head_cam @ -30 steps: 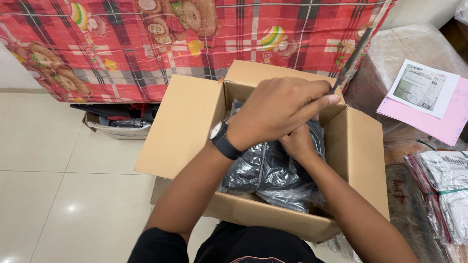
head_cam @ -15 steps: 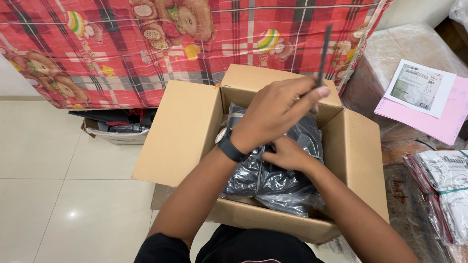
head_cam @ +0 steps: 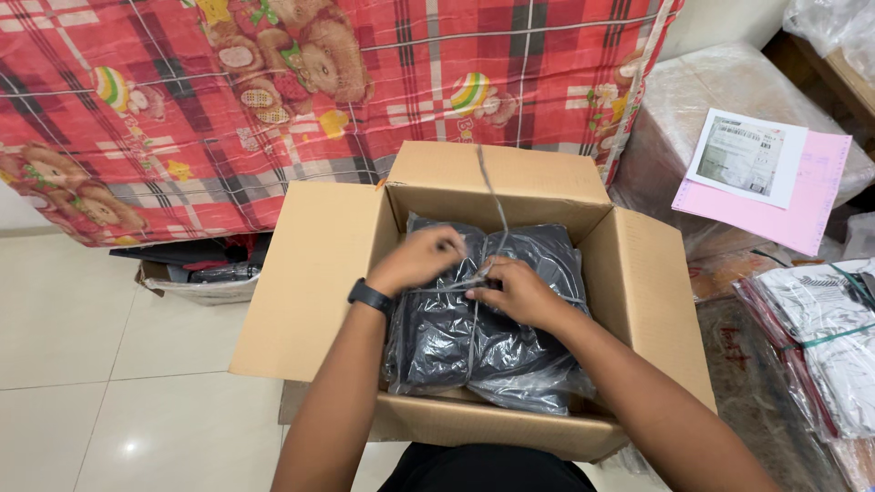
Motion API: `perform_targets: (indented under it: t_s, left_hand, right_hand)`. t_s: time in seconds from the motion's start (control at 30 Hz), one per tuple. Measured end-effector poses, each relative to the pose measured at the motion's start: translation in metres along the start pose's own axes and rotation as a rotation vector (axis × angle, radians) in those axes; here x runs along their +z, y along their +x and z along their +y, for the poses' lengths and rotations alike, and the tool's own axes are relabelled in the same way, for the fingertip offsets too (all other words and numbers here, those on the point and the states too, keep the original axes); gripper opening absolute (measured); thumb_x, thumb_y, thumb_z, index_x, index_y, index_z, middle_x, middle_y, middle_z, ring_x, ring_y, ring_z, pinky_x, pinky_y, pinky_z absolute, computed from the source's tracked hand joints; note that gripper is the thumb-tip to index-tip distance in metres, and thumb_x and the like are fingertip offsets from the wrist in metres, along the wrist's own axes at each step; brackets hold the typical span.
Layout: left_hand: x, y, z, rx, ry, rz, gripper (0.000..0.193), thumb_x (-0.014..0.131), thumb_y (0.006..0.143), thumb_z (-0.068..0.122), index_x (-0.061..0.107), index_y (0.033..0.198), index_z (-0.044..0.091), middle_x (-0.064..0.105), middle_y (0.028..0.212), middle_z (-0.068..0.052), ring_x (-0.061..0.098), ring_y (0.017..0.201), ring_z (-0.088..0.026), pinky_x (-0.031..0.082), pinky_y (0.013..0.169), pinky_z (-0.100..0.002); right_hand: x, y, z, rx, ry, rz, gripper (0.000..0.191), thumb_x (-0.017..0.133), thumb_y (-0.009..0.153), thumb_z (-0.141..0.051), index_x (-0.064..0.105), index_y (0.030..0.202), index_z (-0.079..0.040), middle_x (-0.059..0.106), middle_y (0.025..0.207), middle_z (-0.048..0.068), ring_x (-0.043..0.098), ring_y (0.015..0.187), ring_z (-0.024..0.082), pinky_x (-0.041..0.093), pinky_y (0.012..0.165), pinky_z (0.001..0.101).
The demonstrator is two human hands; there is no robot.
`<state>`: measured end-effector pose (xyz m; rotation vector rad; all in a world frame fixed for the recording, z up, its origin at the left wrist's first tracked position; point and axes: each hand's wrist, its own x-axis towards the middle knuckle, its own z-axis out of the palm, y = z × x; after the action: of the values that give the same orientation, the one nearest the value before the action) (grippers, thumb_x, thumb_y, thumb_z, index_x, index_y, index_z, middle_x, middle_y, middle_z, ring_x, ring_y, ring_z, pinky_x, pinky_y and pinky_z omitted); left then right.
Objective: The person places black garments into clear plastic bags, wraps and presses the bags closed, then ties the wrapped bundles together with string and stacks them inside a cardboard box. At the end the person lifts the tied bundle of bagged clothing out of the box and carries it.
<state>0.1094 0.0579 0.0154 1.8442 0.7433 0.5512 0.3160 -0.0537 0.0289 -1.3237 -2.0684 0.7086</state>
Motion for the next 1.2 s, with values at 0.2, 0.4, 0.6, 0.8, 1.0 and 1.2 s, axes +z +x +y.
perform_targets:
  t_s: [0.2,0.4,0.6,0.8,1.0,1.2]
  left_hand:
    - [0.022,-0.001,0.008,0.201,-0.144,-0.207,0.025,0.073,0.096,0.024,0.067,0.112,0.006,0.067,0.104,-0.003,0.062,0.099,-0.011,0.052,0.087,-0.028]
    - [0.019,-0.003,0.005,0.185,-0.045,-0.193,0.032,0.073,0.092,0.017,0.071,0.122,0.006,0.062,0.105,-0.002,0.060,0.091,-0.013,0.050,0.076,-0.030]
    - [0.016,-0.004,0.011,0.135,-0.307,-0.262,0.031,0.070,0.089,0.008,0.069,0.120,0.010,0.064,0.113,0.000,0.071,0.100,-0.011,0.062,0.087,-0.027]
    - [0.009,-0.015,0.037,0.187,-0.047,-0.245,0.033,0.083,0.086,0.026,0.075,0.115,0.010,0.062,0.108,-0.002,0.063,0.094,-0.013,0.053,0.079,-0.027]
    - [0.014,-0.011,0.029,0.156,-0.076,-0.140,0.021,0.075,0.095,0.025,0.070,0.104,0.006,0.066,0.094,0.001,0.061,0.090,-0.010,0.050,0.078,-0.026]
    - [0.028,-0.002,0.012,0.088,-0.338,-0.063,0.021,0.066,0.100,0.019,0.058,0.113,0.003,0.063,0.089,0.000,0.063,0.080,-0.006,0.058,0.069,-0.024]
  right_hand:
    - [0.000,-0.003,0.003,0.039,0.024,0.058,0.022,0.081,0.080,-0.019,0.080,0.099,-0.008,0.075,0.096,0.014,0.072,0.088,0.029,0.056,0.080,0.0401]
    - [-0.002,-0.003,-0.003,0.106,0.080,0.091,0.020,0.082,0.080,-0.019,0.080,0.096,-0.007,0.077,0.095,0.014,0.077,0.086,0.027,0.058,0.077,0.0379]
    - [-0.005,-0.002,-0.002,0.211,0.023,0.073,0.023,0.084,0.080,-0.023,0.081,0.095,-0.005,0.077,0.088,0.016,0.076,0.080,0.026,0.057,0.074,0.0364]
    - [-0.004,-0.002,0.004,0.417,0.071,0.039,0.022,0.084,0.078,-0.021,0.081,0.091,-0.004,0.074,0.070,0.015,0.073,0.064,0.021,0.056,0.062,0.0368]
    - [-0.011,-0.002,-0.007,0.388,0.048,0.038,0.023,0.085,0.078,-0.028,0.083,0.089,-0.008,0.076,0.073,0.011,0.073,0.063,0.017,0.056,0.063,0.0337]
    - [-0.027,-0.001,-0.027,0.205,-0.063,0.087,0.024,0.086,0.076,-0.027,0.080,0.085,-0.005,0.075,0.081,0.012,0.071,0.068,0.026,0.054,0.065,0.0366]
